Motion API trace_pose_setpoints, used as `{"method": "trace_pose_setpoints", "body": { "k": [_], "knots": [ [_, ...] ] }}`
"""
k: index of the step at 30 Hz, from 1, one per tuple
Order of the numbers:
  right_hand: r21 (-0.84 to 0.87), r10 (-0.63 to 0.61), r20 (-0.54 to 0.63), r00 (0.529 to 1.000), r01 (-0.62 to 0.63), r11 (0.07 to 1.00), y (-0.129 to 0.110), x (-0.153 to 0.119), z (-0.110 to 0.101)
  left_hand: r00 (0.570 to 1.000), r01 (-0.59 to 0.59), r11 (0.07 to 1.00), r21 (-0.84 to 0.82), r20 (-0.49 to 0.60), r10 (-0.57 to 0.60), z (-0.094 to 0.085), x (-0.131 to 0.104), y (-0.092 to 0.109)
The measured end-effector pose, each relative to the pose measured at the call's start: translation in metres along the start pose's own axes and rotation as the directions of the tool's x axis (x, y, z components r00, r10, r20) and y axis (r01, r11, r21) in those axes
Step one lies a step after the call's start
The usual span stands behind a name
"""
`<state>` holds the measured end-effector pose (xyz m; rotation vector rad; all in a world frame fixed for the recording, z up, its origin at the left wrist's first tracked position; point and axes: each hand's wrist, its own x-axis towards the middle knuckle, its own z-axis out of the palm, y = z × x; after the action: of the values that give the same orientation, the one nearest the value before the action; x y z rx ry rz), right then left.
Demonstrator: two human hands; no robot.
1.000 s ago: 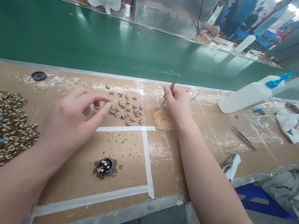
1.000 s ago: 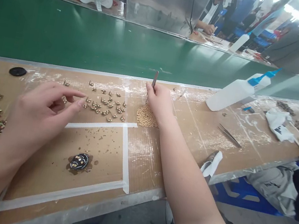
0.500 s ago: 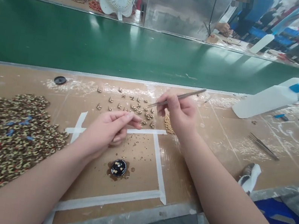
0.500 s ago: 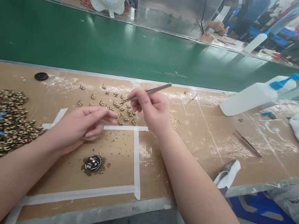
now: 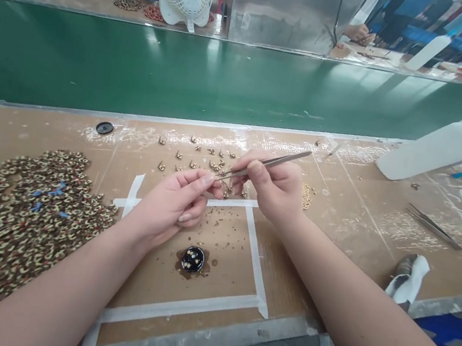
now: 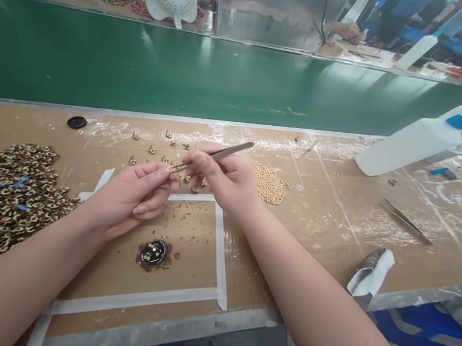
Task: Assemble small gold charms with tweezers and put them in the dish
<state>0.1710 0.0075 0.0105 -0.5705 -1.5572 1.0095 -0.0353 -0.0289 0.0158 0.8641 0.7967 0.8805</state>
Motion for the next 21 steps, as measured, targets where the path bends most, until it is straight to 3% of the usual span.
{"method": "trace_pose_setpoints", "body": {
  "k": [5, 10, 15, 21],
  "knots": [
    [0.078, 0.154, -0.077, 0.985, -0.149, 0.986, -0.0014, -0.0012, 0.0056, 1.0, -0.01, 1.0, -0.008, 0.016, 0.01, 0.0028, -0.0004, -0.0003],
    [0.147, 0.147, -0.063, 0.987, -0.136, 0.98, -0.0015, 0.0001, 0.0062, 1.0, 0.004, 1.0, -0.014, 0.022, -0.004, 0.0034, -0.0009, -0.0006],
    [0.104, 0.191, -0.081, 0.978, -0.183, 0.978, -0.0006, -0.0008, 0.0055, 1.0, -0.001, 1.0, -0.006, 0.006, 0.002, 0.0031, -0.0001, -0.0003],
    [0.135, 0.141, -0.068, 0.988, -0.131, 0.982, -0.0015, -0.0014, 0.0061, 0.999, -0.046, 0.999, -0.011, 0.012, 0.046, 0.0047, 0.0004, 0.0008]
  ]
}}
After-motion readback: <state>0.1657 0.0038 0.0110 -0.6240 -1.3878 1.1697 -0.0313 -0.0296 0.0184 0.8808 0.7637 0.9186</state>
